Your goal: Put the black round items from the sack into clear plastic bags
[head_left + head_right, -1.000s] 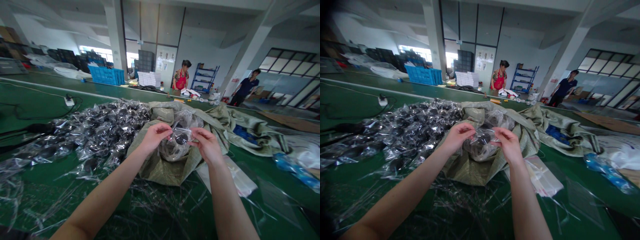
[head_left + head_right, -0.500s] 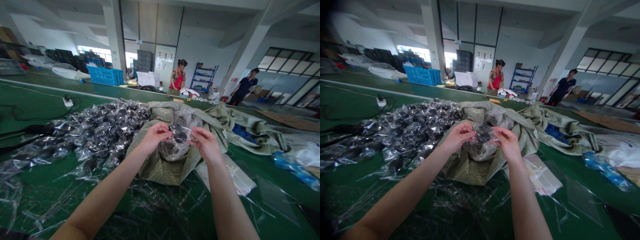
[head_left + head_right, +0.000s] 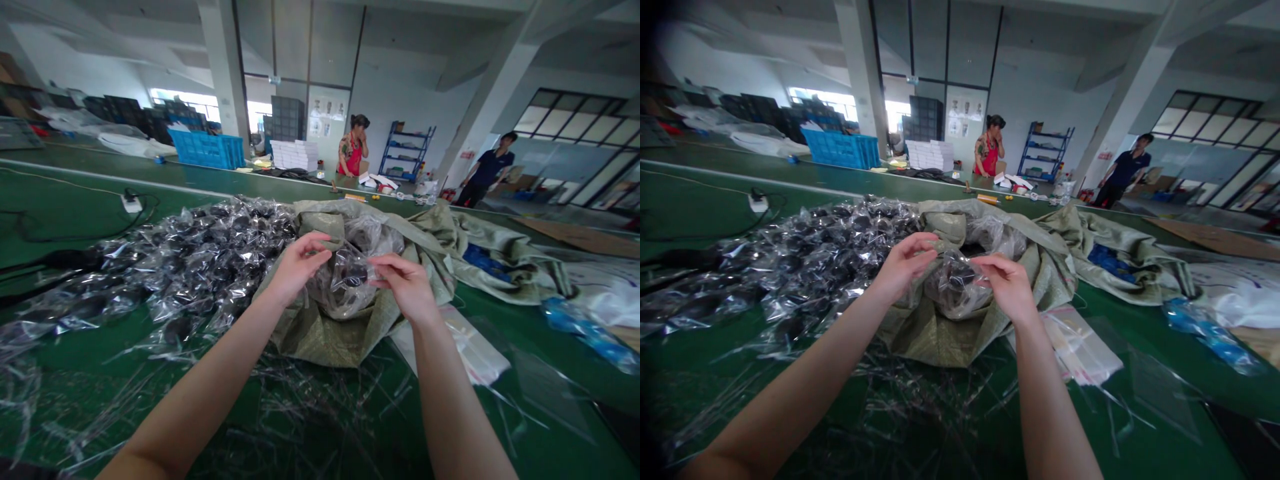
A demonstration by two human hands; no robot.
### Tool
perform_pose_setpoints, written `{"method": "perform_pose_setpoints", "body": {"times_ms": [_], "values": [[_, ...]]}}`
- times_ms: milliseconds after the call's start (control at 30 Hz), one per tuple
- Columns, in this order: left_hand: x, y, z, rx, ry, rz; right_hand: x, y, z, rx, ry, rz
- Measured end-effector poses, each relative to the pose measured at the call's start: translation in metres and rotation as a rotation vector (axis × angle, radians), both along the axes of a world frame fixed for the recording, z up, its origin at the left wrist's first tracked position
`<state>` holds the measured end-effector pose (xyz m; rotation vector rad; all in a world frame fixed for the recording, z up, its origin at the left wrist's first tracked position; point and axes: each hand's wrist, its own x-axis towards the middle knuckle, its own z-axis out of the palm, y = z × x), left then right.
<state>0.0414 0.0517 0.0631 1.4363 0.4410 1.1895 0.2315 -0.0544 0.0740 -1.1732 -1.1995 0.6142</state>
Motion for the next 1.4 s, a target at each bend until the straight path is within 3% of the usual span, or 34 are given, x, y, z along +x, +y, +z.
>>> {"method": "perform_pose_setpoints", "body": {"times_ms": [133,400,500,600,700,767,867,1200,1400], "values": [[-0.001,0.003,-0.001,0.174,0.098,0.080,-0.001,-0.001,0.001,-0.020,0.005,0.033],[0.008,-0.001,-0.006,0.286,0.027,0.184,0.005,0.001,-0.001,-0.043,0.114,0.044],[0.011,-0.004,-0.007,0.250,0.014,0.193,0.007,0.001,-0.001,-0.038,0.126,0.029],[0.010,-0.006,-0.004,0.074,-0.005,0.122,0.008,0.001,0.000,-0.022,0.117,0.008],[0.005,-0.008,0.000,-0.104,0.019,-0.092,0.008,0.001,0.001,-0.021,0.096,0.005],[0.002,-0.011,0.003,-0.157,0.075,-0.221,0.008,0.001,0.001,-0.020,0.084,0.004],[0.000,-0.013,0.004,-0.172,0.136,-0.312,0.008,0.000,0.001,-0.018,0.078,-0.010],[0.006,-0.013,-0.003,-0.122,0.224,-0.309,0.011,0.000,0.003,-0.002,0.144,-0.032],[0.008,-0.015,-0.003,-0.056,0.374,-0.210,0.011,-0.002,0.004,-0.017,0.174,0.020]]}}
